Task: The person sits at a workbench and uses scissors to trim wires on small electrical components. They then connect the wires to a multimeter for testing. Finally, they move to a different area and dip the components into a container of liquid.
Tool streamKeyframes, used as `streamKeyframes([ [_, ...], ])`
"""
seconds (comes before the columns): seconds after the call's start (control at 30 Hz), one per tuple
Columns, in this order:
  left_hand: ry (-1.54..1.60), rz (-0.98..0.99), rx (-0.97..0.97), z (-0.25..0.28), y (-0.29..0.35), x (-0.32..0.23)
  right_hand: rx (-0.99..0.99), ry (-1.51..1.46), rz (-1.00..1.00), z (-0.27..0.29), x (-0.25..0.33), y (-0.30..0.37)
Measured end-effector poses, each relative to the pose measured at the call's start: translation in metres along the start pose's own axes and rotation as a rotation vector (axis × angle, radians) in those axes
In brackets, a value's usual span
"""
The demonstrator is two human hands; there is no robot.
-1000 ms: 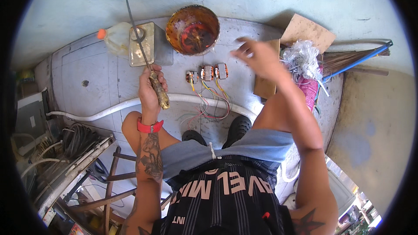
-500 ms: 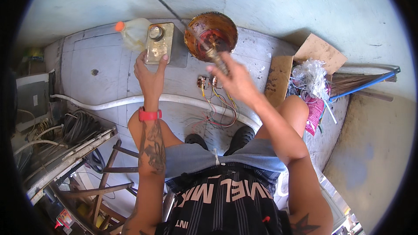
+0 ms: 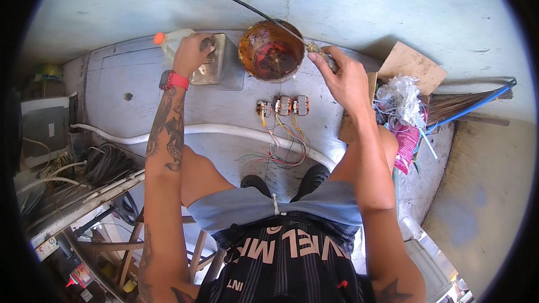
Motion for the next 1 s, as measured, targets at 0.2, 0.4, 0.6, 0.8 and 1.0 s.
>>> streamKeyframes([
  [0.2, 0.593, 0.043, -0.171, 0.016, 0.007, 0.032, 0.041, 0.007, -0.029, 0.004, -0.015, 0.009],
  [0.4, 0.430, 0.128, -0.197, 0.017, 0.023, 0.052, 0.013, -0.031, -0.055, 0.006, -0.027, 0.006],
  [0.6, 0.519, 0.168, -0.229, 0.011, 0.026, 0.057, 0.021, 0.004, -0.041, 0.009, -0.029, 0.003],
  [0.8, 0.522, 0.280, -0.282, -0.007, 0.068, 0.037, 0.003, 0.000, -0.045, 0.012, -0.031, 0.002],
  [1.0, 0.258, 0.465, -0.341, -0.042, 0.082, 0.001, 0.066, 0.042, -0.045, 0.004, -0.024, -0.001],
])
Point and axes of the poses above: each hand's wrist, its own y-axis away from the middle knuckle, its own z-axis out of the back of the hand, x = y × z, the point moved 9 cm from there along -y, towards the middle knuckle, and after that the axes turned 11 degrees about x, right-handed, at the moved point
